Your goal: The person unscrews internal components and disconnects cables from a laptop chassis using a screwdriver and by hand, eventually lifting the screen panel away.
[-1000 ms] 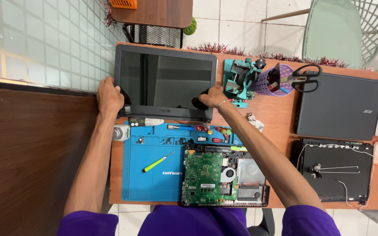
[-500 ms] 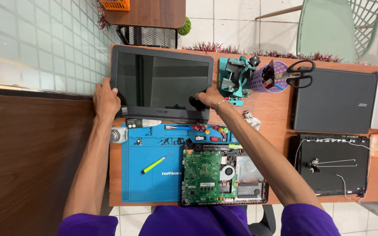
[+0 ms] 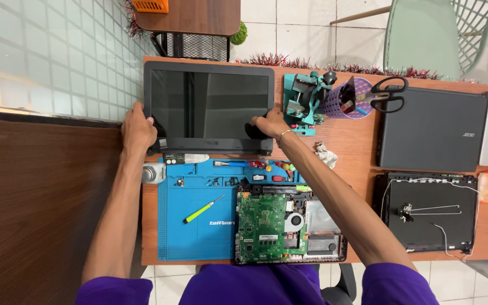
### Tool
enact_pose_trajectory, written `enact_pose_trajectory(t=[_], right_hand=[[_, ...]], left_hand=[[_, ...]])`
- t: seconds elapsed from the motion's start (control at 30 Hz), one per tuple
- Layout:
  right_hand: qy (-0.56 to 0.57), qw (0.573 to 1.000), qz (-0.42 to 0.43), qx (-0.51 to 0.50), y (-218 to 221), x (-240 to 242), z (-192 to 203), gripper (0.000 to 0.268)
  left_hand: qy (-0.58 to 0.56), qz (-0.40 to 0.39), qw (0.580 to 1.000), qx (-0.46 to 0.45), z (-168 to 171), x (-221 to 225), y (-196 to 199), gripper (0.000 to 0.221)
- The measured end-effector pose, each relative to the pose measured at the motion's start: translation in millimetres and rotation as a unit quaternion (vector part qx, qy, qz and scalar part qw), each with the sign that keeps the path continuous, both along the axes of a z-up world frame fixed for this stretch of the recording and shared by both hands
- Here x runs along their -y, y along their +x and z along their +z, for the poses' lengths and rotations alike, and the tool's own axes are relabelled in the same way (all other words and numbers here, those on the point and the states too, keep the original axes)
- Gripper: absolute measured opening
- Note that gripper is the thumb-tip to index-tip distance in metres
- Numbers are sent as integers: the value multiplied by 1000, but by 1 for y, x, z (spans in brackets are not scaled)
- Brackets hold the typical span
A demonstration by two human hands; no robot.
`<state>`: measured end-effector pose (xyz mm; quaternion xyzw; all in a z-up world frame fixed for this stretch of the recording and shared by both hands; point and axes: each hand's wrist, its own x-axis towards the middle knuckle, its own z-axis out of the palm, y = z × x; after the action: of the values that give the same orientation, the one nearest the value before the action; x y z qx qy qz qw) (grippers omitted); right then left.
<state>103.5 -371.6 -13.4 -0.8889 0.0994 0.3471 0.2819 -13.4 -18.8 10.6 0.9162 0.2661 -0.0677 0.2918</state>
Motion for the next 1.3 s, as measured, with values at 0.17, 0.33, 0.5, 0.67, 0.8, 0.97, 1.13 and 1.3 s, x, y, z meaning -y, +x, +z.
enact_pose_trajectory(t=[0.17,0.33,0.5,0.67,0.8,0.97,1.13,1.3], right_hand=[[28,999,15,1,-3,8,3,101],[125,992,2,16,-9,13,10,82],[142,989,28,3,-13,16,23,74],[139,927,240,254,-29,36,40,79],[164,958,199,129,-56,56,105,58],[211,957,137,149,-81,94,171,31],[355,917,35,182,-107,161,190,23],[310,925,-18,219,-131,207,162,11]], left_hand=[[-13,10,1000,-19,3,0,-1,45],[-2,-4,1000,-21,-2,-3,0,44],[7,-18,1000,-5,-4,-2,-3,39],[62,-54,995,62,37,24,-17,43],[41,-53,982,176,89,63,-25,24],[-107,-36,966,232,134,110,-45,29],[-154,-38,957,241,152,154,-73,32],[-198,-66,930,303,141,198,-103,18]])
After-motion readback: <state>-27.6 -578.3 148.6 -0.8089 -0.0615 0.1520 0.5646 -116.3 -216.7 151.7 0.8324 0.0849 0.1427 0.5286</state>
